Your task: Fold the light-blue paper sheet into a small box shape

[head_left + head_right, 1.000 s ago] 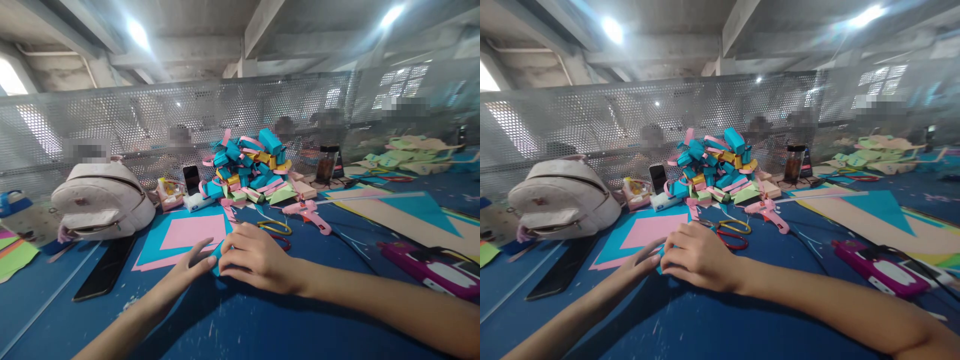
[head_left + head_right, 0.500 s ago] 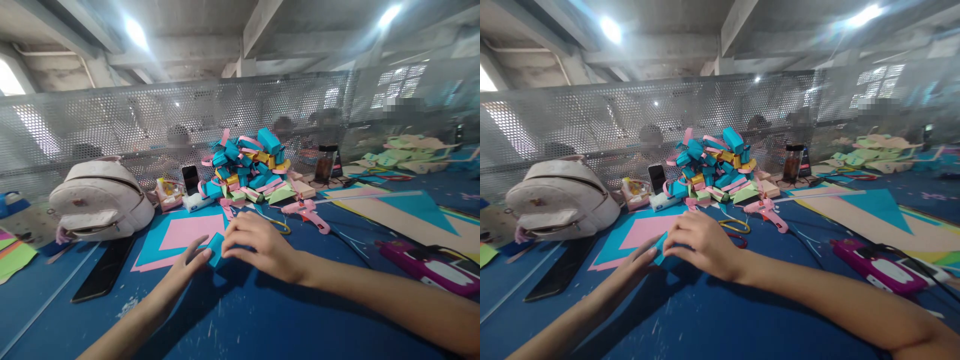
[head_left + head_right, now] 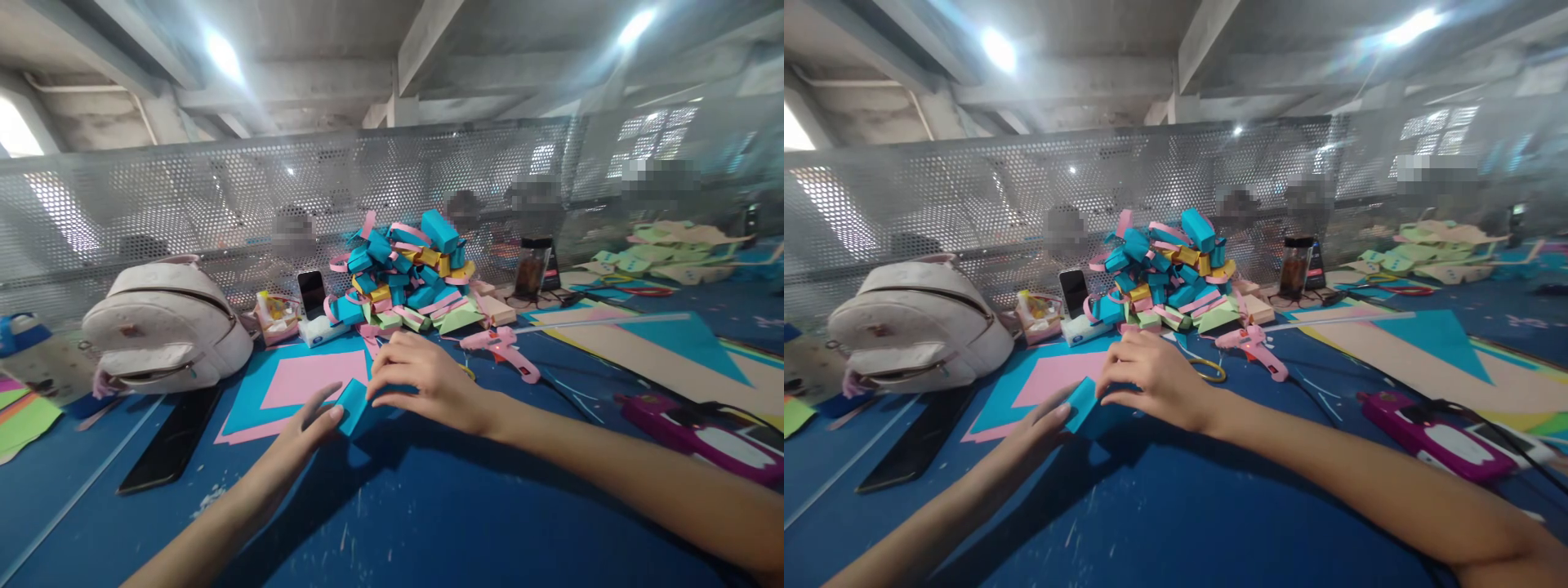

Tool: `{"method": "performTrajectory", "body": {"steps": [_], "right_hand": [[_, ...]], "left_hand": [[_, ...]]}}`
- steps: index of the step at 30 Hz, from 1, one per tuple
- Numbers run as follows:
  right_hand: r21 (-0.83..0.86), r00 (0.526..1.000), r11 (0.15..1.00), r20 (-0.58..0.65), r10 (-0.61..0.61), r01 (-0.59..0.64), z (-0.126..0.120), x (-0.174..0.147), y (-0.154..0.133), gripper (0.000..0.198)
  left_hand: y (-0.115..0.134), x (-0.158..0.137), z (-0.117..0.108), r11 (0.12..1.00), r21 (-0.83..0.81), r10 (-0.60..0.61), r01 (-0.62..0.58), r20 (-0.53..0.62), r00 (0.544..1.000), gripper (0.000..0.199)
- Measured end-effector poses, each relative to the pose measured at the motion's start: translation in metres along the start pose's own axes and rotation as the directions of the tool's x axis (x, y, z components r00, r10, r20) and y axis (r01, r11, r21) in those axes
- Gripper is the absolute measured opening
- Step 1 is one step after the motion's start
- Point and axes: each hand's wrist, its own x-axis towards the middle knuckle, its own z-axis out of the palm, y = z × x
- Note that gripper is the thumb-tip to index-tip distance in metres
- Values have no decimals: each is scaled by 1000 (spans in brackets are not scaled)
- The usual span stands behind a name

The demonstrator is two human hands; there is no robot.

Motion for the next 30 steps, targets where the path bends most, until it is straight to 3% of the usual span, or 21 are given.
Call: {"method": "performTrajectory", "body": {"steps": [8,14,18,24,30], "right_hand": [[1,998,1000,-57,24,-24,-2,2,7,12],[151,970,968,-108,216,-199,-1,1,14,12],[240,953,941,-130,274,-238,-1,2,12,7],[466,919,822,-44,391,-328,-1,2,7,13],[497,898,785,-26,440,-370,2,1,6,30]], "left_hand": [[8,-5,3,998,41,38,-38,4,999,68],[3,4,-1,996,67,57,-52,-82,995,75],[-4,11,-6,996,58,74,-66,-140,987,76],[-6,13,-6,996,48,76,-69,-164,983,80],[-1,8,-4,996,65,64,-55,-142,988,75]]}}
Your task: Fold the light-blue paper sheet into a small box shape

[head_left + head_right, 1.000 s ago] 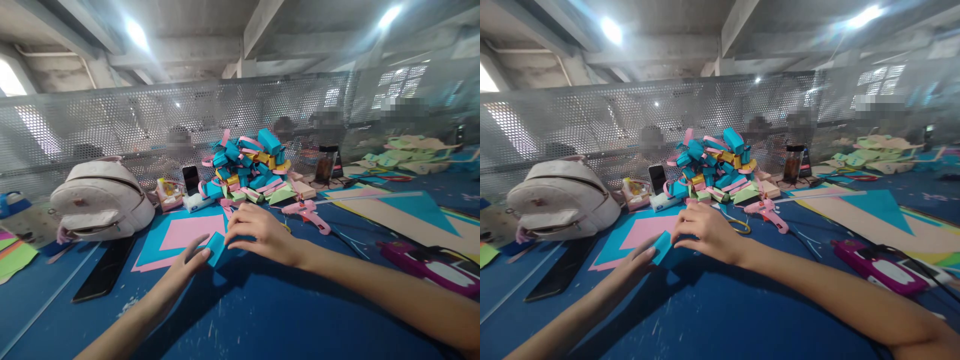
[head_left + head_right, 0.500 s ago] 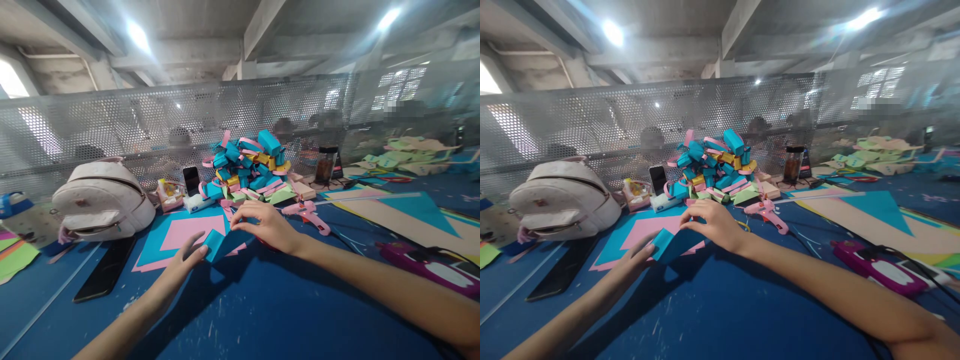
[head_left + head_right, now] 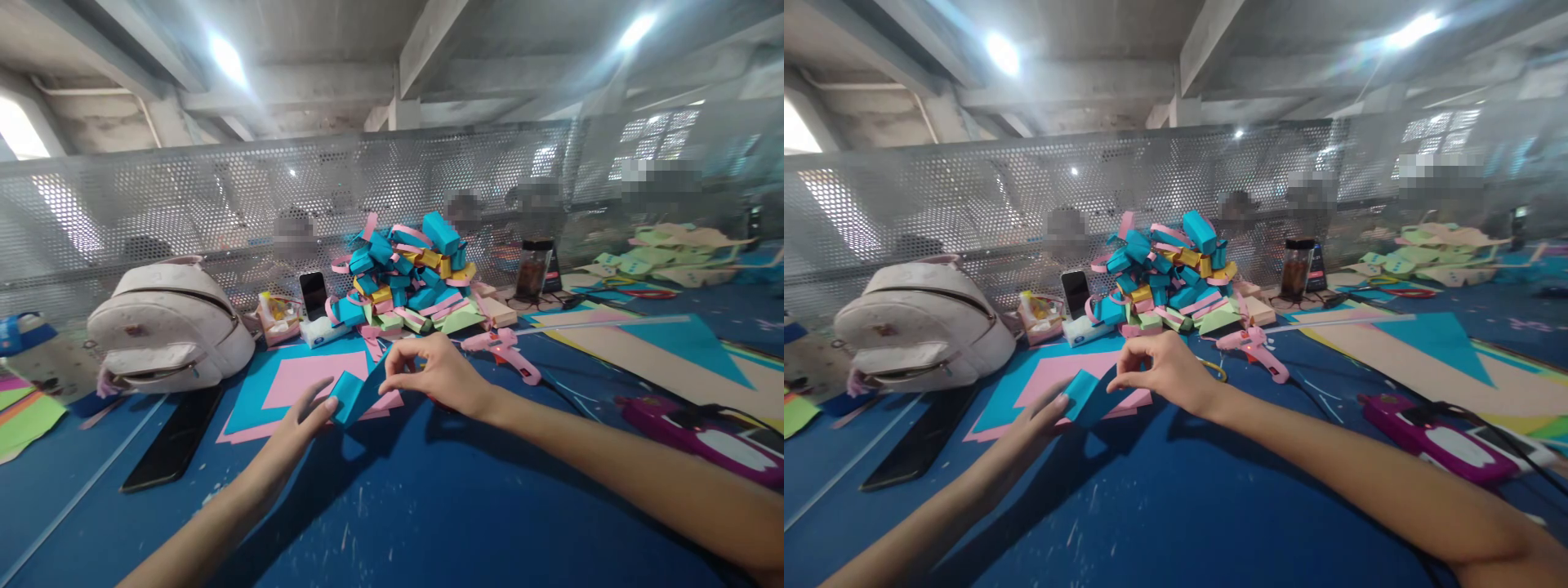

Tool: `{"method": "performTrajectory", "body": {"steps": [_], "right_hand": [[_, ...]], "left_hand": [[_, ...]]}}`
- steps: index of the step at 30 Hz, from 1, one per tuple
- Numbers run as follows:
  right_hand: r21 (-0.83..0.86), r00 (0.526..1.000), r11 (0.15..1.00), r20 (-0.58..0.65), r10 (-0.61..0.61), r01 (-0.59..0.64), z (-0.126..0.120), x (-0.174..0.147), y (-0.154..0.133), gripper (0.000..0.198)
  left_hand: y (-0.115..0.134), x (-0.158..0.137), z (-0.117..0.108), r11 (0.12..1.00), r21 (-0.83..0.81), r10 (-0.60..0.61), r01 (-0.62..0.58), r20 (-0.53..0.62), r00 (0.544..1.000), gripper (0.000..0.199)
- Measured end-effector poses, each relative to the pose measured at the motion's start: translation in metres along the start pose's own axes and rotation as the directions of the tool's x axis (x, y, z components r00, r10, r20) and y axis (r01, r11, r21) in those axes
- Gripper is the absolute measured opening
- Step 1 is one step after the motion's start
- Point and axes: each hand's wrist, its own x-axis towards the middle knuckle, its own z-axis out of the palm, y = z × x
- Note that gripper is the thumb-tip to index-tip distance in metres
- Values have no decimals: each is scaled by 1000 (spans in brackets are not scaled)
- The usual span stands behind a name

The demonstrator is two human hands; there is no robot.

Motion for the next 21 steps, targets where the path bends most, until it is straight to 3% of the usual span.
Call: {"method": "performTrajectory", "body": {"steps": [13,21], "right_hand": [[-38,999,999,-40,-5,4,1,-2,-2,7],[13,1000,1000,4,-5,5,1,-1,0,13]], "left_hand": [[7,-3,0,999,45,-3,2,25,1000,76],[2,-1,-1,1000,-17,22,-21,37,999,74]]}}
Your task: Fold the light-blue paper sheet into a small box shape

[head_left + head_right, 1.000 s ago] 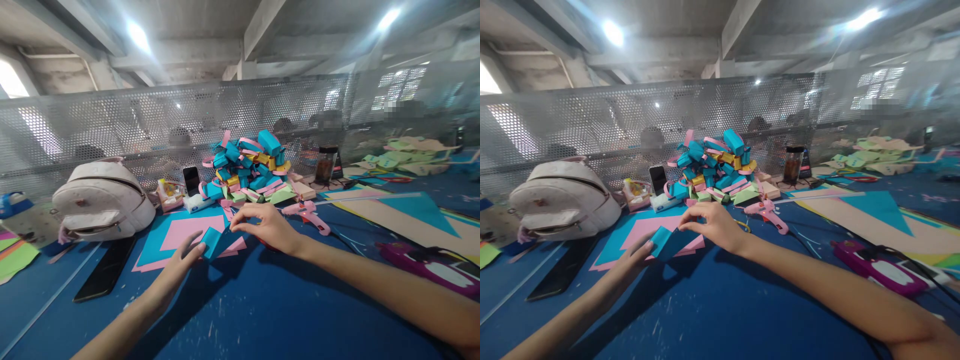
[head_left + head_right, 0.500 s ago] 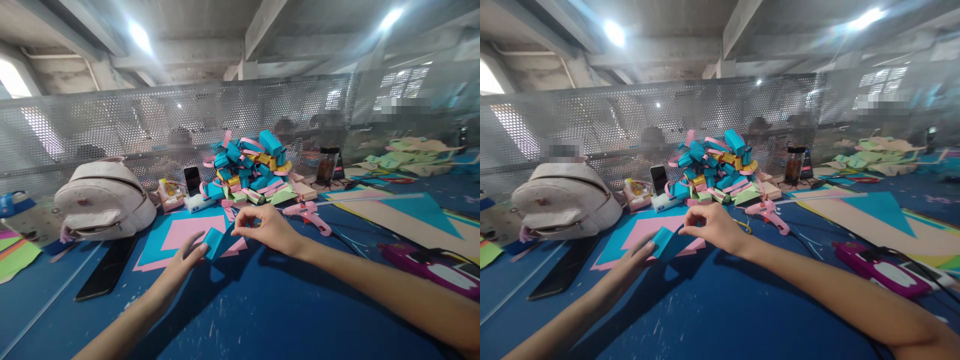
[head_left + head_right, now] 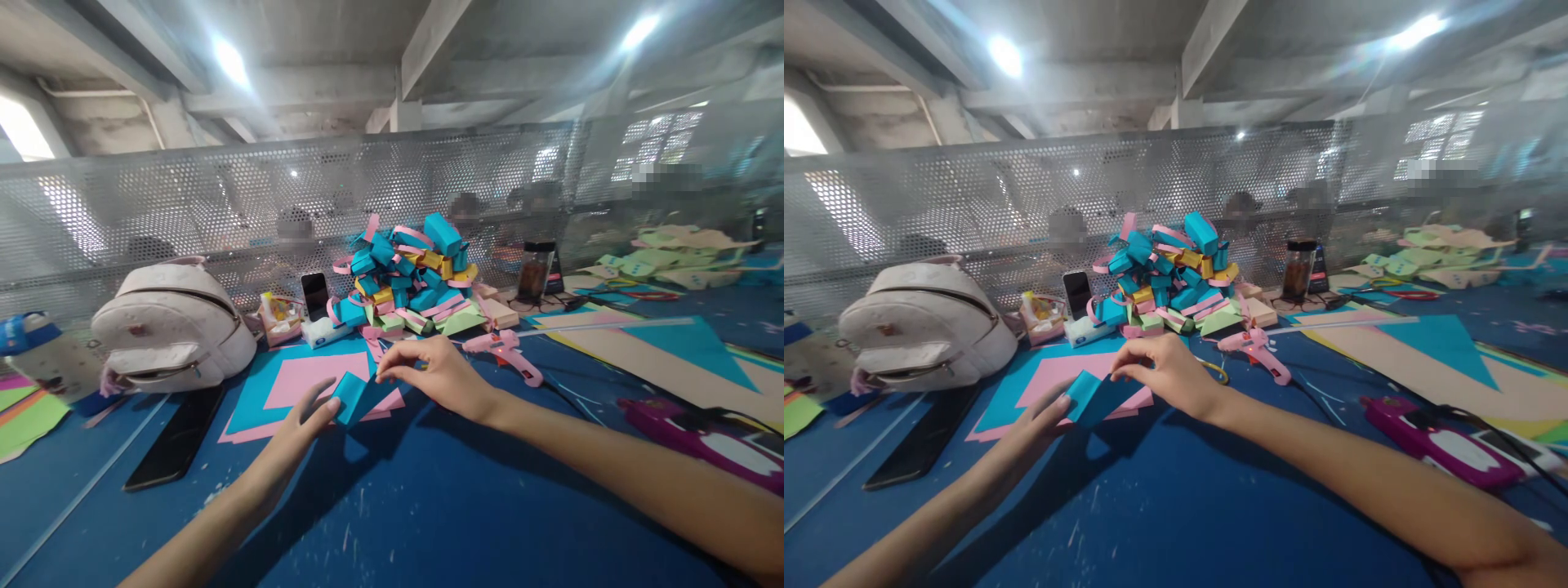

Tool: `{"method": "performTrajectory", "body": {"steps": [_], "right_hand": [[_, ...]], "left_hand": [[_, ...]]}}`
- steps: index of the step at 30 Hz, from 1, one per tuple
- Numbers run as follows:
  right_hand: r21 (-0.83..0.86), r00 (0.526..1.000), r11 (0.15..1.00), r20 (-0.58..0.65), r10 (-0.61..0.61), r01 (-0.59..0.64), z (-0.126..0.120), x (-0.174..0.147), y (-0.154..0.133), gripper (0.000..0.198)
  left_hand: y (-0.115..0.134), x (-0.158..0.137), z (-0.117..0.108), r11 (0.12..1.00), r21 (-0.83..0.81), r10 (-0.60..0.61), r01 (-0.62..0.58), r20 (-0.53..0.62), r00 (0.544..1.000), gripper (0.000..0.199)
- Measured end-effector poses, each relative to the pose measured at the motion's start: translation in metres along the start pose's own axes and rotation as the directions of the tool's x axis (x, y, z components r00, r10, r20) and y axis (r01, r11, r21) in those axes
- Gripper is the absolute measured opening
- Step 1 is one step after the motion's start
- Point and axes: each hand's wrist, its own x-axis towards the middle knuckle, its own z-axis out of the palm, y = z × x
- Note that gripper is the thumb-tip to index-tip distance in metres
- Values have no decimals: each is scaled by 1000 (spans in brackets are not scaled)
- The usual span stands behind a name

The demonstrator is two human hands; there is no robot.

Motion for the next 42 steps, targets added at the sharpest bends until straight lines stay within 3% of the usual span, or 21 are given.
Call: {"method": "performTrajectory", "body": {"steps": [10,23,26,30,35,42], "right_hand": [[24,1000,1000,11,3,-3,-1,1,-3,14],[-111,986,980,31,-164,167,1,-2,-3,11],[-128,990,983,56,-128,134,1,-4,-6,8],[-153,999,988,31,-24,29,0,-5,-9,25],[-170,999,985,2,-35,35,-2,-2,-2,40],[-6,999,1000,26,-19,19,-3,0,0,38]], "left_hand": [[-5,4,-3,1000,-3,-8,8,-6,1000,75],[-8,4,-5,1000,4,-7,7,12,1000,71],[-5,1,-3,1000,14,-22,23,-4,1000,72],[1,-3,0,1000,10,-25,25,-3,1000,70],[1,-4,1,1000,5,-18,18,-49,999,68],[-6,4,-3,1000,-9,-15,15,-38,999,71]]}}
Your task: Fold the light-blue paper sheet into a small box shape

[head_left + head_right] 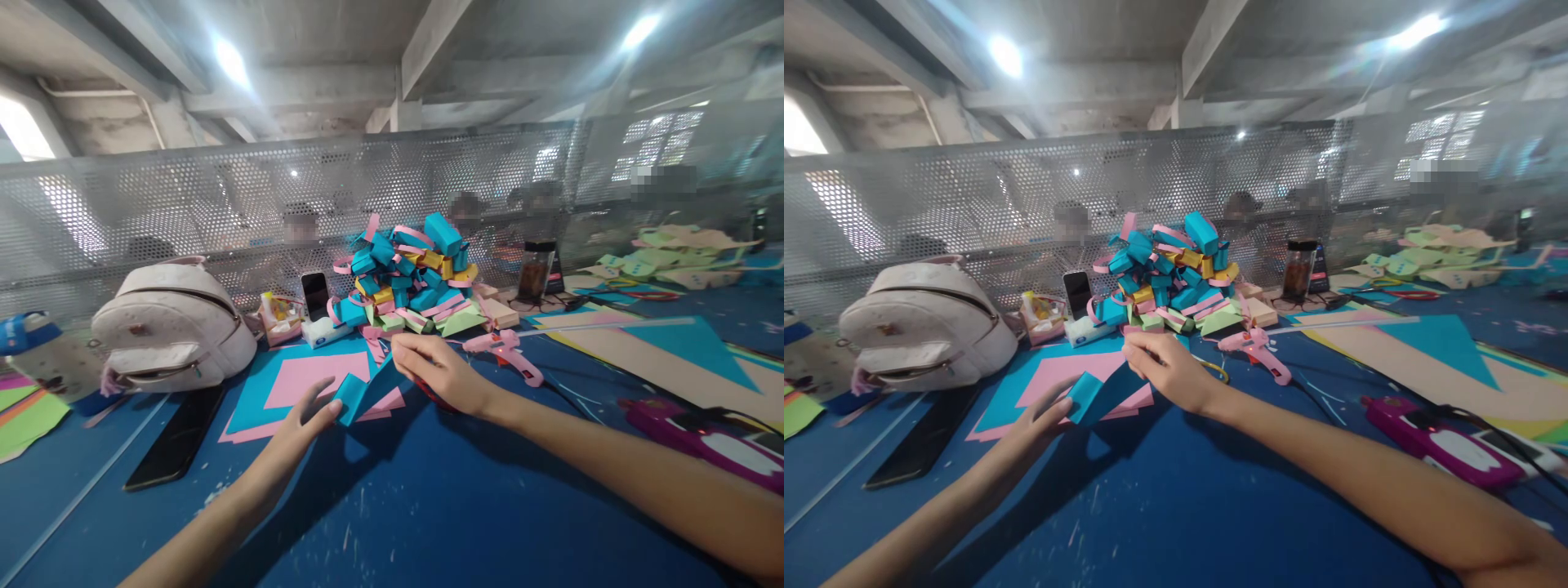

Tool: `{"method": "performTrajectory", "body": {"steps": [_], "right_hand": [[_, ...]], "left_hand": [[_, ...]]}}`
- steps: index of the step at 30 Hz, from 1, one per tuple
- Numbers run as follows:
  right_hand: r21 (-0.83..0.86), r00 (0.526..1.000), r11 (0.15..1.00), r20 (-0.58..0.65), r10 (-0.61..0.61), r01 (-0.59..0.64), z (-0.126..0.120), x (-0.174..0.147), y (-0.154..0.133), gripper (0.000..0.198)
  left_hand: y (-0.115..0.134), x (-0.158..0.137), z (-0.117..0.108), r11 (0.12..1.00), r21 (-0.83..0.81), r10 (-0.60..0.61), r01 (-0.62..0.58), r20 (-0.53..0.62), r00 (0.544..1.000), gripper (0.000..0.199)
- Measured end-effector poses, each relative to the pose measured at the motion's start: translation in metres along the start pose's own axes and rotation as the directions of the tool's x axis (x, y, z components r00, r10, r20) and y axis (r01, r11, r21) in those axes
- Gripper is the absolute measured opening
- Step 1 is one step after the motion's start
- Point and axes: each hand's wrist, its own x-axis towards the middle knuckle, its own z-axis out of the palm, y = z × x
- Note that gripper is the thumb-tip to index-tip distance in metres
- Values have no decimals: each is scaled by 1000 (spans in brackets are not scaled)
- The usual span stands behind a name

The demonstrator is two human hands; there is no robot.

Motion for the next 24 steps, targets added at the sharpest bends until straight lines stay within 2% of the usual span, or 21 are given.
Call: {"method": "performTrajectory", "body": {"steps": [4,9,12,15,18,24], "right_hand": [[7,999,1000,30,22,-22,0,2,-5,24],[63,982,986,122,143,-151,4,2,-2,22],[133,976,975,150,156,-177,5,1,2,17],[142,977,974,151,152,-174,5,1,5,15],[81,980,982,122,160,-170,5,1,8,11],[61,983,984,96,159,-166,3,1,10,19]], "left_hand": [[2,0,1,999,-32,31,-33,-66,997,78],[8,-5,1,996,-47,75,-81,-130,989,80],[11,-7,1,995,-58,77,-86,-142,987,81],[12,-9,1,996,-49,63,-70,-124,990,78],[13,-9,1,997,-42,56,-61,-117,992,78],[12,-7,0,997,-51,52,-58,-112,992,82]]}}
